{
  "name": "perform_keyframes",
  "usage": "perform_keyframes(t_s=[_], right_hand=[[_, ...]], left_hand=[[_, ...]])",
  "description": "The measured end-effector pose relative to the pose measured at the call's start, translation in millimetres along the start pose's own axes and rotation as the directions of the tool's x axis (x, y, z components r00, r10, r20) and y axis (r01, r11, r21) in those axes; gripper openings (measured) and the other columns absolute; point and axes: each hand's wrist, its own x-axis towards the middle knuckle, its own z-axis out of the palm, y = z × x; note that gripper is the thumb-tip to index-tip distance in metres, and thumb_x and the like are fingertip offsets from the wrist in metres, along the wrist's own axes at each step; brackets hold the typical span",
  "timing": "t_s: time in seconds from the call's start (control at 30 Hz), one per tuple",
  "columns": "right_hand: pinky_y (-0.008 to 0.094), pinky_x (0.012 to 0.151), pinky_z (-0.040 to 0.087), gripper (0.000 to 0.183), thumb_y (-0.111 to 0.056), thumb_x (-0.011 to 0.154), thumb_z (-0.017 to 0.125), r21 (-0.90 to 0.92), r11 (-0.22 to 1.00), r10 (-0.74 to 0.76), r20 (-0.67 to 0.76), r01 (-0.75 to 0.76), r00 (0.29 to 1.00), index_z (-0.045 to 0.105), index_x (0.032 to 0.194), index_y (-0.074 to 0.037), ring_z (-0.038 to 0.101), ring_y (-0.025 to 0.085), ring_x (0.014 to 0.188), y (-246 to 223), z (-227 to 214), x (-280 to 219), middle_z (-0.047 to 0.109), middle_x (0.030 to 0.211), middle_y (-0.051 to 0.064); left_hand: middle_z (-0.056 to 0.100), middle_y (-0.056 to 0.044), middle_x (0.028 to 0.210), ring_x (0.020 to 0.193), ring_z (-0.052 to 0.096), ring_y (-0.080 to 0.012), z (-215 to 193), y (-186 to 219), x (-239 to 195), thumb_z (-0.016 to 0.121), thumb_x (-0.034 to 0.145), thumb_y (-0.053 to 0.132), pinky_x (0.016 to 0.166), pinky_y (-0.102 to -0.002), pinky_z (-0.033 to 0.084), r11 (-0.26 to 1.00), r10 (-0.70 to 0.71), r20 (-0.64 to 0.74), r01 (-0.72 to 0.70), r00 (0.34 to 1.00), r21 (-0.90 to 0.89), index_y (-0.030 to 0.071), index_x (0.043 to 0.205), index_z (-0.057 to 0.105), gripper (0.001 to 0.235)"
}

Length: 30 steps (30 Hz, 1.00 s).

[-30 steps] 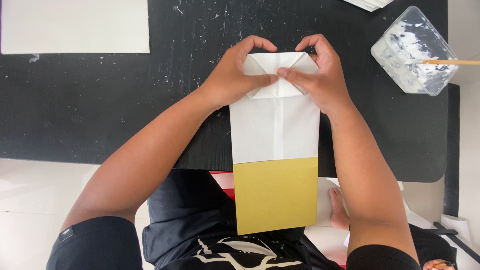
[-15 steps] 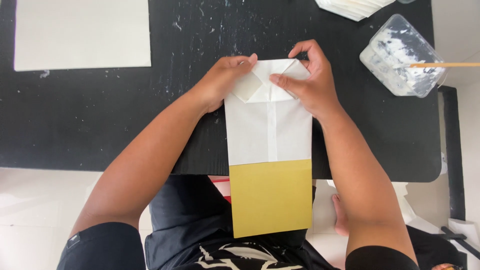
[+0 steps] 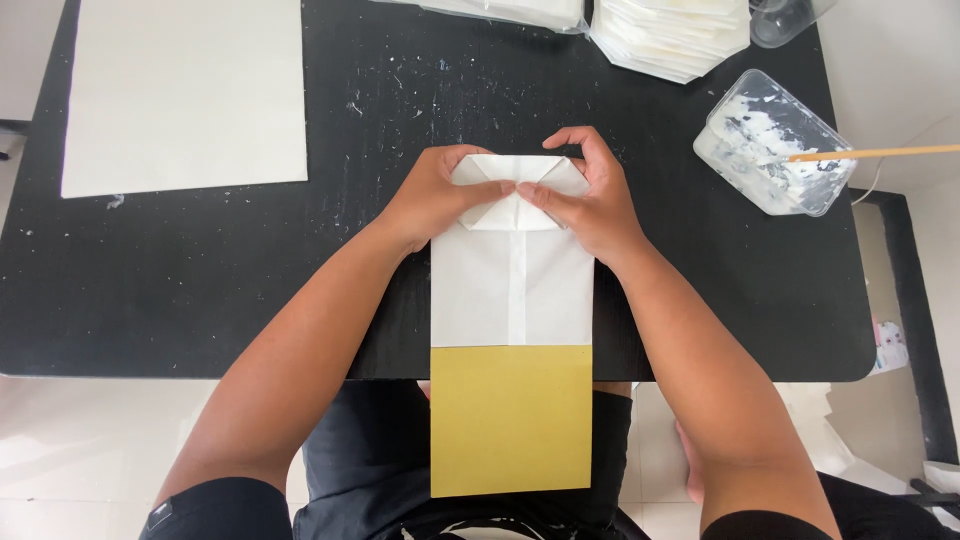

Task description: Manually assembling a paper bag by folding the top edges and applying glue with a brush.

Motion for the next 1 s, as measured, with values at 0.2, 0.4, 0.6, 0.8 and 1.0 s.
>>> perform_keyframes(t_s=[0.2, 0.4, 0.6, 0.8, 1.0], right_hand=[[0.026, 0.075, 0.059, 0.055, -0.014, 0.084, 0.089, 0.047, 0.998, -0.033, -0.004, 0.033, 0.999, 0.052, 0.124, -0.014, 0.073, 0.019, 0.079, 13.3, 0.0, 2.9, 0.075, 0.093, 0.017], [0.028, 0.076, 0.060, 0.054, -0.013, 0.087, 0.088, 0.042, 0.997, -0.069, 0.010, 0.068, 0.998, 0.050, 0.125, -0.012, 0.075, 0.022, 0.082, 8.5, -0.5, 2.3, 0.075, 0.094, 0.021], [0.025, 0.076, 0.058, 0.053, -0.014, 0.087, 0.088, 0.015, 0.996, -0.088, 0.024, 0.087, 0.996, 0.050, 0.125, -0.013, 0.074, 0.020, 0.081, 5.6, -3.1, 3.1, 0.075, 0.092, 0.019], [0.027, 0.076, 0.060, 0.049, -0.016, 0.091, 0.085, -0.013, 0.996, -0.089, 0.043, 0.089, 0.995, 0.050, 0.126, -0.011, 0.075, 0.021, 0.081, 10.2, -6.3, 2.8, 0.074, 0.093, 0.021], [0.021, 0.059, 0.044, 0.041, -0.022, 0.088, 0.082, -0.047, 0.999, -0.018, -0.007, 0.018, 1.000, 0.053, 0.117, -0.016, 0.051, 0.005, 0.065, -21.2, 7.1, -7.3, 0.060, 0.080, -0.001]], left_hand=[[0.078, -0.014, 0.088, 0.073, 0.079, -0.0233, 1.6, -10.9, 8.7, 0.063, 0.099, 0.034, 0.059, -0.037, 0.067, 0.991, -0.053, -0.023, 0.050, 0.998, -0.126, 0.001, 0.117, 0.072, 0.039], [0.078, -0.012, 0.086, 0.072, 0.078, -0.0213, -1.1, -27.0, 18.7, 0.064, 0.098, 0.033, 0.060, -0.035, 0.067, 0.991, -0.064, -0.020, 0.061, 0.998, -0.118, 0.003, 0.119, 0.072, 0.038], [0.076, -0.022, 0.099, 0.087, 0.078, -0.0342, 0.4, 3.3, -0.3, 0.087, 0.081, 0.026, 0.071, -0.043, 0.066, 0.998, 0.022, 0.003, -0.022, 1.000, 0.065, -0.003, 0.121, 0.069, 0.053], [0.076, -0.022, 0.103, 0.094, 0.077, -0.0377, 3.1, 6.0, -4.8, 0.089, 0.078, 0.023, 0.075, -0.047, 0.065, 0.995, 0.071, -0.012, -0.070, 0.997, 0.071, -0.001, 0.120, 0.070, 0.053], [0.071, 0.003, 0.088, 0.074, 0.067, -0.0099, -4.5, 21.2, -5.1, 0.060, 0.096, 0.035, 0.062, -0.025, 0.052, 0.990, -0.141, 0.037, 0.140, 0.989, 0.033, 0.016, 0.102, 0.074, 0.024]])
